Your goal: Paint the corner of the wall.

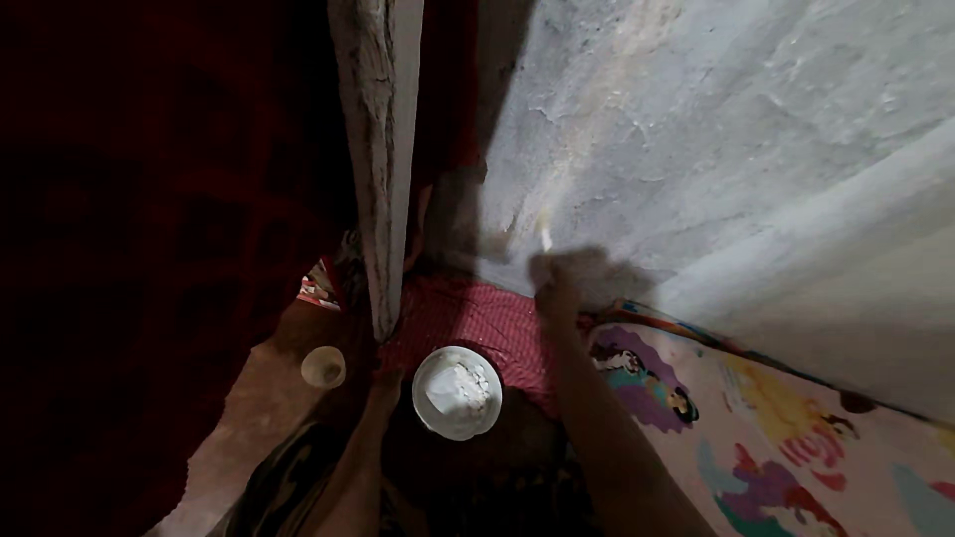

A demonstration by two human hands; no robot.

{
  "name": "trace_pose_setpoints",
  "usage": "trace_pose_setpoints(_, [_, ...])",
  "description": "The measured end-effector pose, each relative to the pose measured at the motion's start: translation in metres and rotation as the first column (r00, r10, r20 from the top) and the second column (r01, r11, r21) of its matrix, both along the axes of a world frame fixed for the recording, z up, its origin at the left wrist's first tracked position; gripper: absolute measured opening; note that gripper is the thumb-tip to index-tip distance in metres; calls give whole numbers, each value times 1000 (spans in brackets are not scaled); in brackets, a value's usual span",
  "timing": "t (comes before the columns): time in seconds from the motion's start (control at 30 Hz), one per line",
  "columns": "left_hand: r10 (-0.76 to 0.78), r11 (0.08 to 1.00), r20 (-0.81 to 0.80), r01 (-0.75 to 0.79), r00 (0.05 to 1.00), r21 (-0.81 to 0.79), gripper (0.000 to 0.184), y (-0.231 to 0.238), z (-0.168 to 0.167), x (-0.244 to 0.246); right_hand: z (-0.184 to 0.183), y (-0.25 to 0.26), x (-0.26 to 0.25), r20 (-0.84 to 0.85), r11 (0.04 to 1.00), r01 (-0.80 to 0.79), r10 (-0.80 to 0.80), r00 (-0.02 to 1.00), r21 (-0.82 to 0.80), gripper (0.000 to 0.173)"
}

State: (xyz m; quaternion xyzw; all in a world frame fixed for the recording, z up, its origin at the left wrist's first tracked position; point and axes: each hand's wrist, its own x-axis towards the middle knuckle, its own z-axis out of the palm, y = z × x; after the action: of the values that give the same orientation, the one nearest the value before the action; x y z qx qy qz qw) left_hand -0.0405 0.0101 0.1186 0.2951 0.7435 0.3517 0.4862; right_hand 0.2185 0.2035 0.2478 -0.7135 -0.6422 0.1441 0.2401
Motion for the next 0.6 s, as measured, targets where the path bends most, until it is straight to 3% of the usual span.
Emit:
trace_pose_setpoints(0.07, [21, 1000, -4, -21, 1000, -1, 56, 0, -1, -1, -33, 2, 8, 52, 988, -50, 58, 997, -146, 49])
trace_pose_setpoints(0.17, [20, 1000, -13, -21, 1000, -11, 55, 1, 1, -1, -8, -1, 13, 135, 975, -93, 122, 983, -203, 46])
trace_pose_setpoints(0.23, [-4, 1000, -19, 4, 1000, -20, 56, 1, 1, -1, 33, -5, 16, 95, 989, -91, 102, 990, -117, 48])
trace_pose_setpoints(0.3, [-5, 999, -14, 5, 1000, -32, 57, 2, -2, -1, 76, -13, 19, 21, 993, -59, 57, 998, 98, 41])
trace_pose_setpoints(0.4, [6, 999, -20, -7, 1000, -39, 57, 4, -3, -1, 103, -23, 19, -82, 954, 42, -18, 996, 296, 45])
trace_pose_setpoints(0.47, [10, 999, -34, -11, 999, -44, 57, 3, -2, 0, 81, -17, 20, -111, 964, 87, -61, 992, 253, 46])
trace_pose_setpoints(0.6, [46, 997, -13, -46, 999, -56, 57, 3, -3, -2, 5, -4, 19, -8, 999, 24, -24, 1000, -45, 55])
